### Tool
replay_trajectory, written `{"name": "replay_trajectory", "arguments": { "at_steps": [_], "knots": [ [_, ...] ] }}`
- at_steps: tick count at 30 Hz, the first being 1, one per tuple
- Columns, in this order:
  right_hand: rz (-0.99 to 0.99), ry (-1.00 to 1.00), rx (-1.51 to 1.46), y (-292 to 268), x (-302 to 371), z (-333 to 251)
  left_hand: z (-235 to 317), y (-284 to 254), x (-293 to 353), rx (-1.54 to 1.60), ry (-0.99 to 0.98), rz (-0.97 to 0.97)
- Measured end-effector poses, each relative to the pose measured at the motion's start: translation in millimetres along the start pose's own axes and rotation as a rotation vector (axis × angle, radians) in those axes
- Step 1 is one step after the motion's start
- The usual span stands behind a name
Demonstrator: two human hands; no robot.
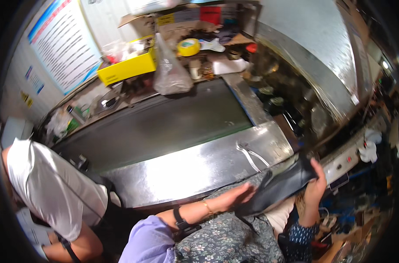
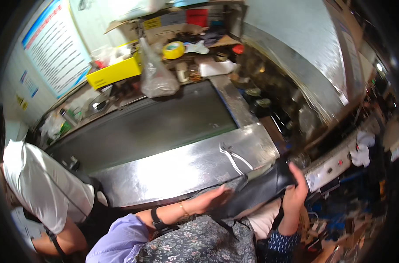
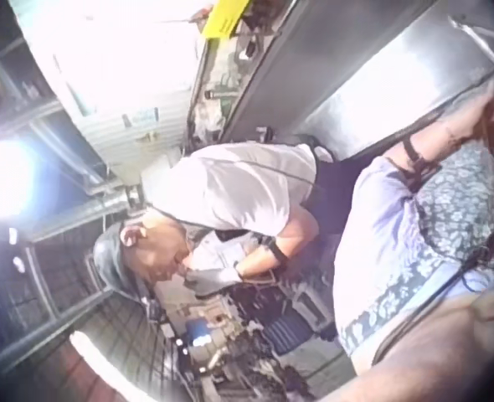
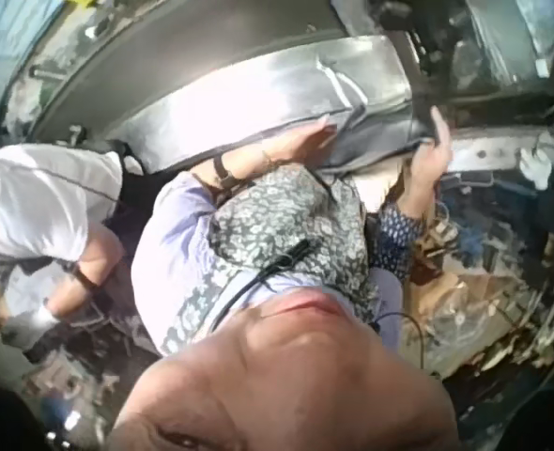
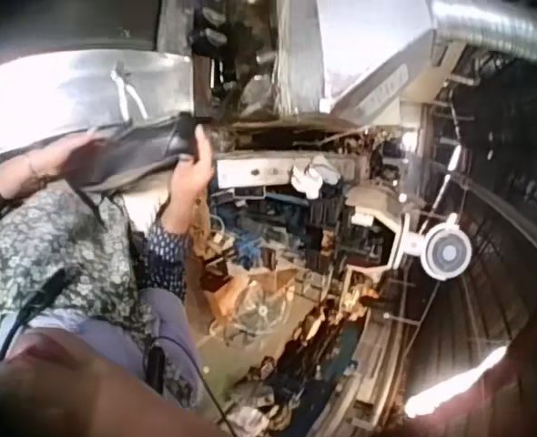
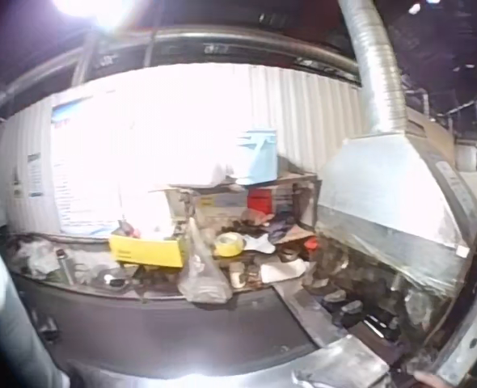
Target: The person is seen working at a shoe manufacturing station, handling shoe lasts and uppers, and positioning them on a conveyor or machine.
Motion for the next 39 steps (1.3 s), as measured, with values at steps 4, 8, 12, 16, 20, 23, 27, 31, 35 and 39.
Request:
{"name": "replay_trajectory", "arguments": {
  "at_steps": [4, 8, 12, 16, 20, 23, 27, 31, 35, 39],
  "knots": [
    [-0.441, 0.159, 0.279, 52.4, 57.5, -7.1, 27.2, 15.8, -52.3, -0.217, 0.296, -0.024],
    [-0.453, 0.109, 0.220, 61.8, 47.2, -27.6, 23.2, 37.8, -86.3, -0.181, 0.191, 0.032],
    [-0.547, 0.187, 0.159, 68.8, 34.3, -25.2, 23.0, 29.3, -86.2, -0.220, 0.233, 0.094],
    [-0.493, 0.323, 0.073, 68.8, 57.0, 22.9, 38.8, 37.6, -59.0, -0.825, 0.826, 0.287],
    [-0.037, 0.593, -0.039, 56.0, 175.1, 57.6, 48.3, 47.9, -46.1, -1.066, 0.696, 0.461],
    [-0.130, 0.812, 0.204, 38.2, 205.2, 65.6, 39.2, 23.4, -73.5, -0.939, 0.633, 0.384],
    [-0.113, 0.719, -0.146, 30.1, 165.4, 69.2, 53.4, 3.6, -72.0, -0.771, 0.324, 0.239],
    [-0.295, 1.190, 0.059, 61.8, 247.9, 113.3, 17.2, -3.0, -64.8, -0.438, 0.163, 0.252],
    [-0.511, 0.874, 0.027, 80.8, 181.8, 68.4, 7.9, -19.2, -74.9, -0.435, 0.149, 0.240],
    [-0.736, 0.587, 0.712, 82.5, 147.6, 46.0, 8.9, -9.9, -79.3, -0.620, 0.171, 0.346]
  ]
}}
Point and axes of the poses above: each hand's wrist, its own x-axis away from the middle knuckle, its own y-axis out of the palm, z = x × y, the point moved 7 cm from there along -x, towards the middle knuckle, and after that the axes turned 9 degrees about -y, right-handed, at the moved point
